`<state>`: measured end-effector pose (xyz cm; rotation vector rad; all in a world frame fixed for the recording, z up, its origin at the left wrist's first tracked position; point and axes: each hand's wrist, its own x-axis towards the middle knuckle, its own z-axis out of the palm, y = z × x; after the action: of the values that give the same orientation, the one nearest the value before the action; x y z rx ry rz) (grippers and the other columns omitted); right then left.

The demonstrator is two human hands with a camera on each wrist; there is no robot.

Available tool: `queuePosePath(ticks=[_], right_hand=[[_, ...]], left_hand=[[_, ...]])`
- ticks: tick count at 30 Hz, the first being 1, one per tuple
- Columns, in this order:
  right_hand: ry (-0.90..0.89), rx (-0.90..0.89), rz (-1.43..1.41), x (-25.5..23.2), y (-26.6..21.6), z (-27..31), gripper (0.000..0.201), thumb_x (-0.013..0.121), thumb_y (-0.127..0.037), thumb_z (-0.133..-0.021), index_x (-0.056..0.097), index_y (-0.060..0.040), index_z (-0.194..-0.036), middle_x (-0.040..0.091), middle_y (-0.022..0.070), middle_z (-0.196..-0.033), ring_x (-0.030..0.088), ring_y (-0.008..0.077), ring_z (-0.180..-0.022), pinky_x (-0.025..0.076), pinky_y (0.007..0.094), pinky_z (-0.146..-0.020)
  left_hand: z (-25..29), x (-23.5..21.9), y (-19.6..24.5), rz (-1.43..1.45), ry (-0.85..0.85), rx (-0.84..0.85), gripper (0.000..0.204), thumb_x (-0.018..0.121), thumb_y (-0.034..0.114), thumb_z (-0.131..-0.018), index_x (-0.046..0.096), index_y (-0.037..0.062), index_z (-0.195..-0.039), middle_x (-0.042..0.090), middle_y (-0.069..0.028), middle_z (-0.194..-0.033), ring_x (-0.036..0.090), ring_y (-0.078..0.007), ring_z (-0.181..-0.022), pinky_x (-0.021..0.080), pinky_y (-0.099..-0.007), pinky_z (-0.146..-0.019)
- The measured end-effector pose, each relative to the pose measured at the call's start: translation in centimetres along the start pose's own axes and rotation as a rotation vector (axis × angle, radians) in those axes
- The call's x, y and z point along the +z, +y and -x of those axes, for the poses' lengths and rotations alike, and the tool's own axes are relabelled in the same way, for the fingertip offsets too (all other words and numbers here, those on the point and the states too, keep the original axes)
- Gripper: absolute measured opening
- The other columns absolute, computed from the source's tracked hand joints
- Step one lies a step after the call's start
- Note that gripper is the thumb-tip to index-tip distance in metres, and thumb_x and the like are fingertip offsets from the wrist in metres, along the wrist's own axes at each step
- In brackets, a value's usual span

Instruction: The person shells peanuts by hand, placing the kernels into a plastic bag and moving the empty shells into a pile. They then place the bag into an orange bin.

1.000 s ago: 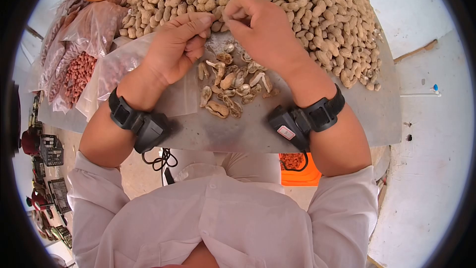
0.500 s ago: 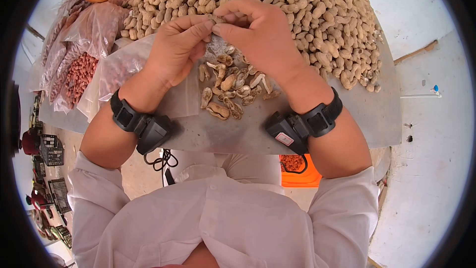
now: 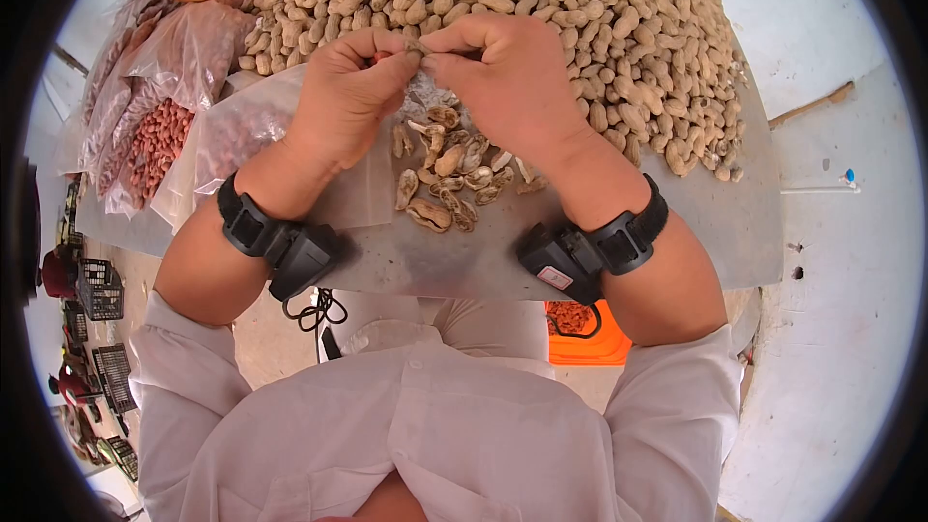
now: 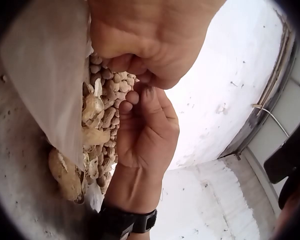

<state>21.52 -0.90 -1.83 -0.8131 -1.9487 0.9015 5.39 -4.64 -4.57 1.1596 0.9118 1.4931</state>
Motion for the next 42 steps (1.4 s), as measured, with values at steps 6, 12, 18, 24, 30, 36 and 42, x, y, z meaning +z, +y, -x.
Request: queuePosePath(ticks=[6,12,18,24,30,36,42], right_hand=[[-0.008,0.16,-0.266,0.3,0.0,-0.1,0.016,0.063,-0.008,-0.076,0.065,0.0044,-0.086,0.064,0.0094,-0.07,0.061,0.0133,-0.061,0.049,0.0226,-0.057],[-0.058,0.328,-0.661,-0.1,0.6,-0.3,0.016,0.062,-0.007,-0.08,0.062,0.0056,-0.089,0.063,0.0101,-0.074,0.062,0.0163,-0.063,0.049,0.0239,-0.056],[-0.079,0.369,-0.765,-0.3,0.7,-0.5,0.018,0.062,-0.009,-0.081,0.061,0.0053,-0.092,0.063,0.0101,-0.077,0.062,0.0168,-0.064,0.05,0.0239,-0.056],[-0.02,0.301,-0.625,-0.2,0.8,-0.5,0.021,0.062,-0.011,-0.081,0.062,0.0057,-0.094,0.063,0.009,-0.076,0.062,0.0149,-0.064,0.049,0.0221,-0.057],[0.023,0.186,-0.271,0.1,0.2,-0.4,0.019,0.061,-0.012,-0.08,0.065,0.0038,-0.09,0.064,0.0075,-0.073,0.06,0.0103,-0.063,0.048,0.0207,-0.058],[0.06,-0.045,-0.001,0.6,0.0,-0.3,0.018,0.062,-0.014,-0.077,0.066,0.0018,-0.085,0.065,0.0084,-0.073,0.06,0.0146,-0.065,0.047,0.025,-0.061],[0.069,-0.121,0.049,0.6,0.3,-0.4,0.017,0.063,-0.016,-0.076,0.066,0.0001,-0.082,0.063,0.0096,-0.071,0.06,0.0196,-0.067,0.046,0.0282,-0.062]], left_hand=[[0.0,0.1,-0.3,-0.049,0.019,0.031,0.007,0.062,0.005,-0.077,0.061,-0.0011,-0.08,0.054,0.0024,-0.068,0.046,-0.0027,-0.058,0.036,-0.0165,-0.049],[0.0,-0.1,0.2,0.038,-0.014,-0.04,0.008,0.062,0.005,-0.078,0.061,-0.0016,-0.082,0.054,0.0008,-0.068,0.045,-0.0036,-0.054,0.034,-0.017,-0.046],[-0.2,-0.1,0.2,0.109,-0.022,-0.066,0.011,0.063,0.006,-0.079,0.061,-0.0018,-0.086,0.056,-0.0006,-0.069,0.044,-0.0043,-0.051,0.033,-0.0173,-0.043],[-0.3,-0.1,0.6,0.217,-0.038,-0.24,0.009,0.061,0.008,-0.082,0.06,-0.0004,-0.086,0.055,-0.0018,-0.067,0.041,-0.0053,-0.048,0.03,-0.0174,-0.041],[-0.8,-0.6,0.0,0.414,-0.095,-0.421,0.008,0.054,0.007,-0.086,0.056,0.0011,-0.081,0.055,-0.0041,-0.068,0.036,-0.0059,-0.047,0.028,-0.0175,-0.041],[-0.9,-0.4,-0.2,0.437,-0.109,-0.428,0.007,0.05,0.005,-0.088,0.055,0.0,-0.085,0.057,-0.006,-0.071,0.035,-0.006,-0.047,0.028,-0.0177,-0.041],[-0.6,-0.3,-0.1,0.448,-0.136,-0.418,0.01,0.047,0.004,-0.089,0.055,-0.0011,-0.091,0.058,-0.0069,-0.077,0.036,-0.0052,-0.049,0.029,-0.0165,-0.042]])
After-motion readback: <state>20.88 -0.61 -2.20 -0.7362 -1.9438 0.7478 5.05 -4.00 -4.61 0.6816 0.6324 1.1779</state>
